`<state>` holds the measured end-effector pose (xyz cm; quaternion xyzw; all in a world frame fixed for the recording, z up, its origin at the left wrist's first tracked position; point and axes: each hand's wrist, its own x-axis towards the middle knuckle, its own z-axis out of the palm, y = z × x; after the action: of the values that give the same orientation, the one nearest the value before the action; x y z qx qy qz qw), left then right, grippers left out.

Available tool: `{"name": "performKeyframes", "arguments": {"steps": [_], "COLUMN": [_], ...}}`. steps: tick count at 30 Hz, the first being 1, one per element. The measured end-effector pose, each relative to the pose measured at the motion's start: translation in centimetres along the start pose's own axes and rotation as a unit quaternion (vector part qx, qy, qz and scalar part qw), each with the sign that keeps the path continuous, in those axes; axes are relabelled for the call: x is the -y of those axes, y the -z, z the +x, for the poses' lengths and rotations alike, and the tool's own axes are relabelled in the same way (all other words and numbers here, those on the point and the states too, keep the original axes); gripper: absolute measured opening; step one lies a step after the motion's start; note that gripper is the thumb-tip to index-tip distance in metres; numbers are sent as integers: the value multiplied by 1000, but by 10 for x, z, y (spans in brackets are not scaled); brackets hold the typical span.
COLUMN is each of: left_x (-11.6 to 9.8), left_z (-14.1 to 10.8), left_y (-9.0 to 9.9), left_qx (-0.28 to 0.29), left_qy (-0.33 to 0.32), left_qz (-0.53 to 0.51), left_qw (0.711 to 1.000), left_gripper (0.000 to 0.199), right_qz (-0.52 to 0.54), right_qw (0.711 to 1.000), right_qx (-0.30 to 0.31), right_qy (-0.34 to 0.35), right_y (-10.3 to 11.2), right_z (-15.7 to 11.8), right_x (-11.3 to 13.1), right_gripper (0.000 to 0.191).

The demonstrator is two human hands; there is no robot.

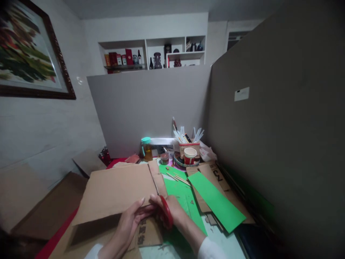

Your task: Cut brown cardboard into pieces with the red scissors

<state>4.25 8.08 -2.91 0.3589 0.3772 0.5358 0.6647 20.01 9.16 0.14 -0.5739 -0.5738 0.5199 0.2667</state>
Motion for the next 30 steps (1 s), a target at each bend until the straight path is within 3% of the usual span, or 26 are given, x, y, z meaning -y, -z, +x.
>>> {"name": "performKeyframes", "arguments": {"steps": [3,6,18,25,30], "left_x": [3,5,5,8,4], "left_z": [0,-1,-6,-4,-3], "left_y": [1,1,2,1,-1], "left_qx": [11,-4,-23,-84,-98], "left_qy": [16,31,38,67,54], "left_qz": [37,72,128,138,113], "left_qw": [999,997,991,985,987], "left_gripper": [44,45,49,44,39], "right_qz": [58,92,67,47,59], "right_qw": [998,996,996,998,998], "right_qx": [18,18,-41,-45,-5], "right_qy": [0,-2,33,22,-10], "right_y": [14,20,-15,-16,-9], "right_z": [-13,-19,-5,-1,0], "right_x": [5,5,-17,-17,-14], "right_gripper": [64,71,64,57,47]}}
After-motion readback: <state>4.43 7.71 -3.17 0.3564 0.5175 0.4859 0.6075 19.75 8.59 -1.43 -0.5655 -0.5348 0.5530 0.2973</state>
